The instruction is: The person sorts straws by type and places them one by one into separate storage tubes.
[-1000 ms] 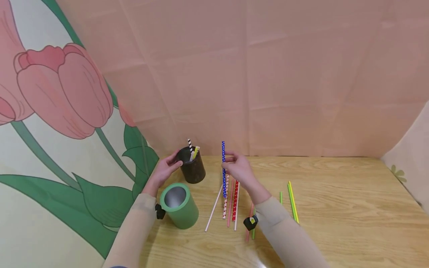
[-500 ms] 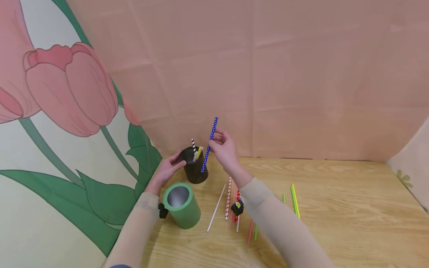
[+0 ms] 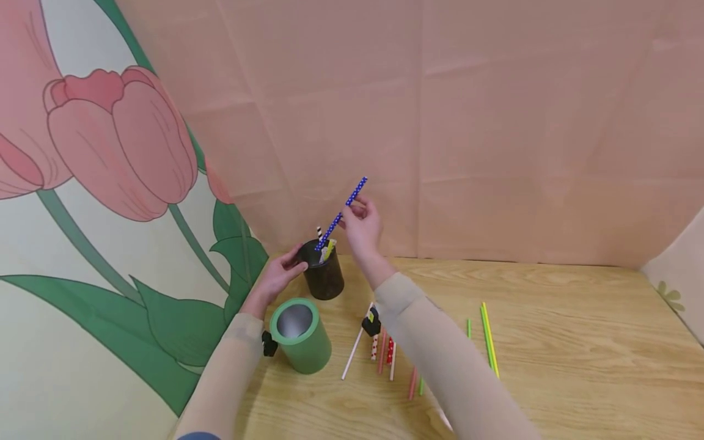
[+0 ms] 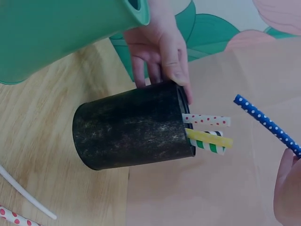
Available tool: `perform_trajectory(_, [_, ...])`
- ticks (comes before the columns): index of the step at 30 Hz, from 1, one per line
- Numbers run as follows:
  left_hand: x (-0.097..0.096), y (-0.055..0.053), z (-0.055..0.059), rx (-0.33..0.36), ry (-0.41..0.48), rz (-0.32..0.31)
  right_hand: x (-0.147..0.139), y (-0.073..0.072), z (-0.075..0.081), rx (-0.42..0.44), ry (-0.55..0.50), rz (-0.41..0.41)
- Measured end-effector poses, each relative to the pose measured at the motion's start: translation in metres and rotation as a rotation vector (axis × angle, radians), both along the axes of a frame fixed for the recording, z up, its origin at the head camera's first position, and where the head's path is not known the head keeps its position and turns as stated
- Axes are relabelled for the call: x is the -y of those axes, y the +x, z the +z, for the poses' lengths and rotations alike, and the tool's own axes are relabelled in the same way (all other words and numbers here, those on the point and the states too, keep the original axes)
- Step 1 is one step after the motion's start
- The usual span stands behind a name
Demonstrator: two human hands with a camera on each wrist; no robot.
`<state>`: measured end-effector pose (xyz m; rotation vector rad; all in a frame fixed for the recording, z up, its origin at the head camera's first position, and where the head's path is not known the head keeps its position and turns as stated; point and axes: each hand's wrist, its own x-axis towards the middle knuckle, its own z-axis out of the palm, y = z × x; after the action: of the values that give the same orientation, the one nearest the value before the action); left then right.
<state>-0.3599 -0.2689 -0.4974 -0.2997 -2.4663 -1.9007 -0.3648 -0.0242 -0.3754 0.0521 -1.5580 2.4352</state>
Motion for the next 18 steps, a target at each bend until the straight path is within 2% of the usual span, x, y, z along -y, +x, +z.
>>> perform_trajectory(9, [-0.003,0.001,0.003,-0.008,-0.006,-0.003,0.004,-0.001,-0.008,0.008,0.000,0.022])
perform_trajectory(18, [-0.004,0.000,0.000,-0.016,0.006,-0.002,0.005,-0.003,-0.016,0.021,0.030,0.047])
